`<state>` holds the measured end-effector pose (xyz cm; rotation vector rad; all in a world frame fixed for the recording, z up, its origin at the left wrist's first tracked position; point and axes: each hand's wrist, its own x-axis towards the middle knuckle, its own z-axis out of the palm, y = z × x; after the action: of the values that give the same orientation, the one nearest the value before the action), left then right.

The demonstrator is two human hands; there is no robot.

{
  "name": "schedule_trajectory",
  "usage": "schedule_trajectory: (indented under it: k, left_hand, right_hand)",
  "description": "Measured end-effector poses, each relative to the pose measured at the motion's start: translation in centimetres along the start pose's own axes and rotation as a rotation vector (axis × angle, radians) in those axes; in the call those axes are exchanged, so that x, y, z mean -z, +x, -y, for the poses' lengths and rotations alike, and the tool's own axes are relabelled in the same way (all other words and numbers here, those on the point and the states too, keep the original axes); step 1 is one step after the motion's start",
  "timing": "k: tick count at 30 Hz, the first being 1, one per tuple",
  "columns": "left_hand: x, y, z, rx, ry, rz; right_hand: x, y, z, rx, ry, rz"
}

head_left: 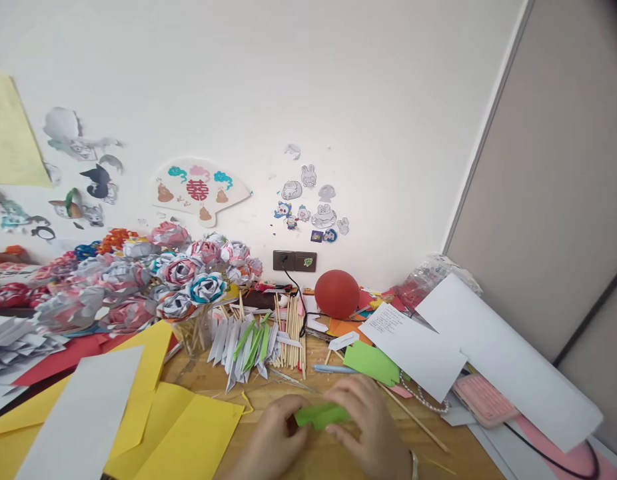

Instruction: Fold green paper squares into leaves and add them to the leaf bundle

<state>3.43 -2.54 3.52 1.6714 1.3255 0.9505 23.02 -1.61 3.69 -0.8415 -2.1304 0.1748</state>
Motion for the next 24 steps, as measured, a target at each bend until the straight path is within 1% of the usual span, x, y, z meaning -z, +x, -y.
schedule_trajectory:
  k: [1, 2, 4, 6, 8, 10, 12, 16, 18, 21, 24]
  left_hand:
    - [-0.1, 0.0, 0.0, 0.003, -0.005, -0.004]
    - [-0.1, 0.1, 0.0, 0.008, -0.016, -0.006]
    - [0.0, 0.3, 0.1, 0.018, -0.056, 0.002]
    - [0.2, 0.5, 0.2, 0.026, -0.1, 0.017]
    - [0.4, 0.6, 0.3, 0.035, -0.123, 0.026]
    - [0.5, 0.6, 0.3, 0.047, -0.123, 0.033]
    - [0.4, 0.4, 0.3, 0.059, -0.116, 0.064]
    - [-0.2, 0.1, 0.4, 0.084, -0.131, 0.197]
    - [-0.4, 0.1, 0.3, 0.092, -0.158, 0.247]
    - [-0.5, 0.2, 0.2, 0.099, -0.195, 0.256]
    - [-0.4, 0.3, 0.2, 0.133, -0.232, 0.276]
  right_hand:
    - [-0.4, 0.0, 0.3, -0.013, -0.01, 0.036]
    - [-0.8, -0.1, 0.5, -0.063, -0.004, 0.043]
    - [-1.5, -0.3, 0.6, -0.245, 0.073, -0.002]
    - [-1.9, -0.4, 0.4, -0.448, 0.217, -0.031]
    - [-1.8, -0.4, 0.3, -0.564, 0.358, 0.01]
    - [-1.5, -0.3, 0.5, -0.584, 0.448, 0.069]
    - [-1.2, -0.1, 0.9, -0.568, 0.483, 0.118]
    - [-1.7, 0.0, 1.5, -0.553, 0.472, 0.23]
    - [-2.2, -0.1, 1.4, -0.584, 0.491, 0.232]
    - [-2.7, -0.3, 1.1, -0.655, 0.611, 0.196]
    - [-2.9, -0.5, 0.9, -0.645, 0.679, 0.195]
